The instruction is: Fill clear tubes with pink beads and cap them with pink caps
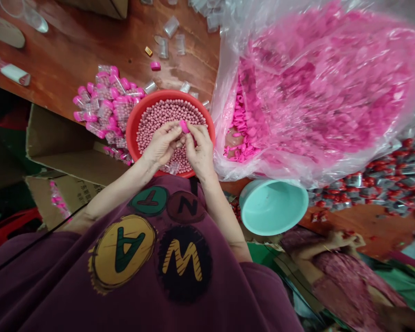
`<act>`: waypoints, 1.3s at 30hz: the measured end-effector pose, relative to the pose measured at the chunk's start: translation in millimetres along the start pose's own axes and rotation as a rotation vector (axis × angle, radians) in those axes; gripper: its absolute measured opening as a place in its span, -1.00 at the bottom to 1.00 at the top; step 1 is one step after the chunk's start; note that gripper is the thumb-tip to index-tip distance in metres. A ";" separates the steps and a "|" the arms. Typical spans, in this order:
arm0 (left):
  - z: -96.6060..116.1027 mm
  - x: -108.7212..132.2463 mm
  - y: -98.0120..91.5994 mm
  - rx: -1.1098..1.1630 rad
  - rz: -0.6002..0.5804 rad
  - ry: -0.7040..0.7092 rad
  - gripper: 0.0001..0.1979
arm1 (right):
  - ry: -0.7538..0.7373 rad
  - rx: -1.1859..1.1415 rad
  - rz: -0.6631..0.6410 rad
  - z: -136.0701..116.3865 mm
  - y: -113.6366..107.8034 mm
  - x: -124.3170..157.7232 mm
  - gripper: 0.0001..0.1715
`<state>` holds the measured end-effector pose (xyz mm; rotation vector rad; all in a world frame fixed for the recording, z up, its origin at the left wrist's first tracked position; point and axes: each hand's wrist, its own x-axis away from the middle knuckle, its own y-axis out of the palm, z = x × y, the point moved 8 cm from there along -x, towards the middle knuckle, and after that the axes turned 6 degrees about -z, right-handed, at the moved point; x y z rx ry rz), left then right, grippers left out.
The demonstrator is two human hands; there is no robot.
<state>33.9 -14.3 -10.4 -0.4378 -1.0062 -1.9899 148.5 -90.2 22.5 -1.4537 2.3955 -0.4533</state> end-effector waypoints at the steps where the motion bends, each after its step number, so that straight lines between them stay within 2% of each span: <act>1: 3.1 0.1 -1.1 -0.028 -0.016 0.020 -0.88 | 0.010 -0.045 0.014 2.1 -2.0 0.0 -0.56; 5: 12.0 2.0 -6.4 -0.080 -0.079 0.106 -0.81 | 0.133 -0.205 0.055 17.4 -4.9 3.1 -0.57; 8: 8.9 3.1 -12.2 -0.080 -0.084 0.097 -0.83 | 0.231 -0.269 0.049 25.0 -2.2 6.6 -0.52; 11: 2.5 2.4 -16.2 -0.077 -0.056 0.059 -0.84 | 0.179 -0.162 0.057 16.4 -2.0 7.2 -0.52; 16: -10.0 2.0 -11.8 -0.010 0.008 -0.005 -0.89 | 0.034 0.115 0.084 -8.9 2.6 11.1 -0.48; 21: -21.8 8.5 -1.0 0.115 0.048 -0.046 -0.90 | 0.079 0.117 0.120 -14.6 3.8 19.2 -0.52; 24: -17.9 9.5 -4.9 0.114 0.069 -0.038 -0.87 | 0.069 0.047 0.055 -15.0 5.5 22.1 -0.56; 28: -2.5 4.0 -21.2 -0.009 0.051 -0.012 -0.82 | 0.056 0.001 -0.095 -8.7 10.6 23.1 -0.50; 31: 4.0 0.8 -29.9 -0.075 0.003 0.020 -0.82 | 0.123 -0.095 -0.059 10.4 7.9 20.3 -0.44; 33: 3.3 0.7 -31.6 -0.083 -0.033 0.049 -0.77 | 0.174 -0.146 -0.001 23.9 5.7 18.0 -0.30; 35: -0.9 1.3 -32.1 -0.082 -0.049 0.069 -0.71 | 0.209 -0.140 0.008 30.3 6.0 16.1 -0.25; 39: -11.8 2.1 -36.3 -0.063 -0.005 0.087 -0.68 | 0.167 0.018 -0.129 10.2 11.0 14.2 -0.31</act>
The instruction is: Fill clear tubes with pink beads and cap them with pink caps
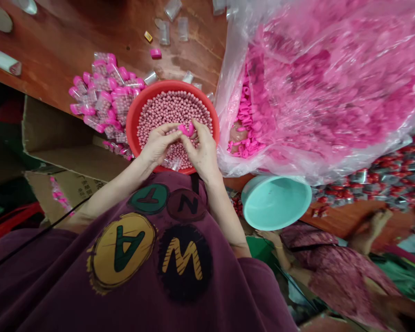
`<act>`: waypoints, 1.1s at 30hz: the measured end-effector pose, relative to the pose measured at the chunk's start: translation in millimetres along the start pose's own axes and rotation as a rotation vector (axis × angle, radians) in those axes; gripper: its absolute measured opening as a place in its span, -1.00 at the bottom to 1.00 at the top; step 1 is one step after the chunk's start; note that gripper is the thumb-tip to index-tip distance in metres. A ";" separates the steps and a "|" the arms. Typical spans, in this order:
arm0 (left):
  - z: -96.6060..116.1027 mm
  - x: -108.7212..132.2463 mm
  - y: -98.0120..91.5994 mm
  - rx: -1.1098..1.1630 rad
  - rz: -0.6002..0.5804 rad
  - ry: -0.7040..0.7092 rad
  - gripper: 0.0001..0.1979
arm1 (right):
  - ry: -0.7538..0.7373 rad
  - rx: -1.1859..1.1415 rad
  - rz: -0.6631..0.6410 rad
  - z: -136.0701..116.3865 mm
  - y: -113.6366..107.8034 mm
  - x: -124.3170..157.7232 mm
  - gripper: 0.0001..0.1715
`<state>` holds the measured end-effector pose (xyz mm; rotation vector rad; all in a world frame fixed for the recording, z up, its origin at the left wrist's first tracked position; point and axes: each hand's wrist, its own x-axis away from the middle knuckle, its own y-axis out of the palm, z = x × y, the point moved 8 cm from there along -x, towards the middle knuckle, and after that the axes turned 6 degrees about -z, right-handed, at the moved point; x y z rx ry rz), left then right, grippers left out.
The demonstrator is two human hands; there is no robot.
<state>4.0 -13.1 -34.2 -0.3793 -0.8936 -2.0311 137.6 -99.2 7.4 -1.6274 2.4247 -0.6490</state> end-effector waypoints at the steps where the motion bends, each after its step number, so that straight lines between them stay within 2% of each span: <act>1: -2.4 0.3 -0.7 0.013 0.010 0.003 -0.67 | -0.015 0.060 -0.041 -7.7 2.3 1.4 -0.31; 3: -7.7 0.9 -1.4 0.041 0.027 -0.005 -0.65 | -0.015 0.166 -0.121 -18.0 9.5 4.5 -0.22; 6: -16.9 1.6 -0.8 0.073 0.049 -0.056 -0.67 | 0.042 0.263 -0.189 -17.0 23.9 6.8 -0.04; 9: -22.8 0.6 1.9 0.103 0.051 -0.106 -0.76 | 0.083 0.353 -0.170 -5.5 35.2 4.7 0.00; 13: -22.9 0.2 4.5 0.123 0.030 -0.166 -0.85 | 0.039 0.428 -0.131 8.3 40.6 0.4 0.02; 19: -16.4 3.6 8.5 0.103 -0.061 -0.223 -0.88 | -0.013 0.370 -0.098 16.5 35.6 1.0 -0.13; 22: -19.6 0.4 6.9 0.105 -0.045 -0.239 -0.90 | -0.018 0.358 -0.127 16.6 38.3 1.4 -0.14; 25: -25.9 -3.6 5.6 0.139 -0.017 -0.259 -0.91 | -0.032 0.315 -0.121 17.9 37.7 2.5 -0.05; 33: -37.8 -7.5 9.0 0.185 -0.055 -0.304 -0.91 | -0.062 0.098 -0.141 23.0 33.0 5.0 0.12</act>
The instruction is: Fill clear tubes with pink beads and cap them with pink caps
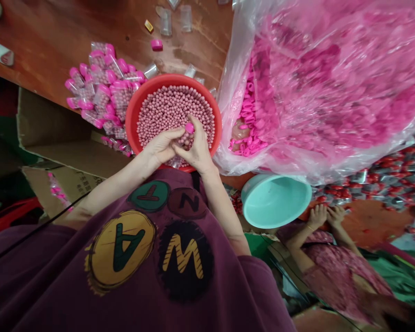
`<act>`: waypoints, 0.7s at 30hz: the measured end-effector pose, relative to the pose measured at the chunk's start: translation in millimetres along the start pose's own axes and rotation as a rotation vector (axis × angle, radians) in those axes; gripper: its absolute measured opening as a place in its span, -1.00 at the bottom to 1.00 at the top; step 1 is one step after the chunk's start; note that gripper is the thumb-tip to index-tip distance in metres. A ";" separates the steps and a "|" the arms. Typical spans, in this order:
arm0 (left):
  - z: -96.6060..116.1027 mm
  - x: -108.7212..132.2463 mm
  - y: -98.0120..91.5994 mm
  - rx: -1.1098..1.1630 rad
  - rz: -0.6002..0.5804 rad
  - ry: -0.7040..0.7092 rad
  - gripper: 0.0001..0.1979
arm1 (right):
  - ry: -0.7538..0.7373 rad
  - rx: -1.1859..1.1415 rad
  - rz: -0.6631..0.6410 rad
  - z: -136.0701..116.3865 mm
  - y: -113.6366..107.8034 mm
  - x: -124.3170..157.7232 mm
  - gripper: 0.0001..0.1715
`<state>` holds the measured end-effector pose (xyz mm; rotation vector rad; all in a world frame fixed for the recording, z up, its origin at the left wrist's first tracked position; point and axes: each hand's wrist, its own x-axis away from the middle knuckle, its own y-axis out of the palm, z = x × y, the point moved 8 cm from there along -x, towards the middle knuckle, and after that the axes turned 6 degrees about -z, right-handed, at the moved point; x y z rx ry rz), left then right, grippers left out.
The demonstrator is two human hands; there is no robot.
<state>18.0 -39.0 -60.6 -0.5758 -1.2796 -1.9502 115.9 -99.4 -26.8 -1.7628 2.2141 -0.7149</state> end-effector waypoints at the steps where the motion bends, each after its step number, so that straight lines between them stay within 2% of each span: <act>1: -1.3 -0.3 0.5 -0.009 -0.014 -0.007 -0.90 | -0.004 -0.019 -0.007 -0.2 0.3 0.0 0.14; 4: 1.0 1.0 2.2 -0.083 -0.060 0.046 -0.87 | -0.014 -0.027 -0.006 1.5 0.0 1.1 0.09; 8: 17.5 7.0 1.9 -0.333 -0.065 0.267 -0.58 | 0.012 0.058 -0.009 10.3 -3.3 2.2 0.02; 10: 22.5 9.7 1.1 -0.411 -0.057 0.318 -0.60 | 0.020 0.077 -0.054 11.3 -6.4 1.6 0.06; 11: 23.3 10.8 0.8 -0.419 -0.056 0.313 -0.65 | 0.014 0.065 -0.079 9.7 -9.0 1.1 0.05; 13: 22.7 13.7 1.9 -0.395 -0.063 0.265 -0.73 | -0.003 0.009 -0.097 4.0 -17.8 -0.3 -0.14; 15: 22.0 18.5 6.2 -0.350 -0.068 0.206 -0.76 | 0.000 -0.048 -0.053 -1.2 -30.4 -2.2 -0.36; 16: 22.1 21.2 8.9 -0.326 -0.066 0.180 -0.77 | 0.010 -0.067 -0.023 -3.0 -36.1 -3.2 -0.41; 21: 23.8 29.0 17.9 -0.257 -0.046 0.093 -0.84 | 0.031 -0.059 0.005 -12.7 -45.7 -6.5 -0.45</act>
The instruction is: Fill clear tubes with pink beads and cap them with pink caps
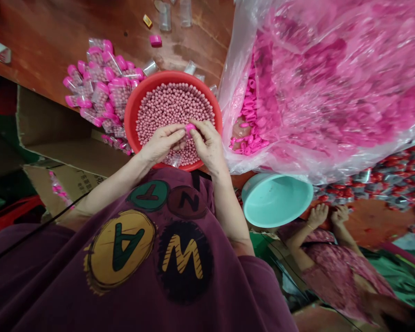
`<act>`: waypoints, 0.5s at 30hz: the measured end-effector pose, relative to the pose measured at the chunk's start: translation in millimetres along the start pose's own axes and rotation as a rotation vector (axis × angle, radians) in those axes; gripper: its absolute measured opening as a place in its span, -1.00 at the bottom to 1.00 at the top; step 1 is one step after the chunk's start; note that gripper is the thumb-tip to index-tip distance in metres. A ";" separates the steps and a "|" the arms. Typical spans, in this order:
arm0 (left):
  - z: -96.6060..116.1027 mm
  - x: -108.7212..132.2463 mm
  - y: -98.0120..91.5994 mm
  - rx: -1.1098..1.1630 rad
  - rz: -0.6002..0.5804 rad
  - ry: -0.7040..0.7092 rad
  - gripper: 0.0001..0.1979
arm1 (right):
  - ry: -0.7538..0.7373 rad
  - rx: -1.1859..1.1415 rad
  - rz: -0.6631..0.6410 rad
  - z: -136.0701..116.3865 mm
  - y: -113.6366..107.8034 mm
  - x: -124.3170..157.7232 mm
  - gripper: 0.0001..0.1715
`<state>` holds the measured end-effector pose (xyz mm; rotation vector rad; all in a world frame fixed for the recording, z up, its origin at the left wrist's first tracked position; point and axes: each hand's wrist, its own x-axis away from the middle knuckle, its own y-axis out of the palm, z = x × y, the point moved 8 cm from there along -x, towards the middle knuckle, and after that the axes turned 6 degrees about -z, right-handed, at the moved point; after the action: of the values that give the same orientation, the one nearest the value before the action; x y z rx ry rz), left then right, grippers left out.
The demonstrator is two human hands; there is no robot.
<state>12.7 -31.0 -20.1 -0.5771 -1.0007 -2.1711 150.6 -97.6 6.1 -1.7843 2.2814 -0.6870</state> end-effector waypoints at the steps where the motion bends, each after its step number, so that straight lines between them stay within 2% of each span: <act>1: 0.7 -0.1 0.2 0.001 -0.012 -0.007 -0.84 | -0.008 0.017 -0.001 -3.0 -0.1 0.3 -0.46; 4: 6.3 -1.0 -3.1 -0.040 -0.056 0.008 -0.84 | -0.041 0.069 -0.004 -11.6 1.7 3.2 -0.46; 9: 25.1 2.2 -3.2 -0.240 -0.133 0.081 -0.88 | -0.085 0.073 0.040 -15.0 11.6 8.5 -0.45; 12: 22.3 2.9 -0.2 -0.209 -0.063 0.072 -0.89 | -0.030 0.078 0.086 -5.0 17.5 8.6 -0.43; 15: 2.1 0.6 0.6 -0.040 0.073 0.011 -0.82 | 0.040 0.125 0.077 5.1 23.9 8.9 -0.41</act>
<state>13.0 -29.9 -18.2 -0.6110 -0.9180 -2.1319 129.3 -103.1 -7.8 -1.6322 2.2647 -0.8393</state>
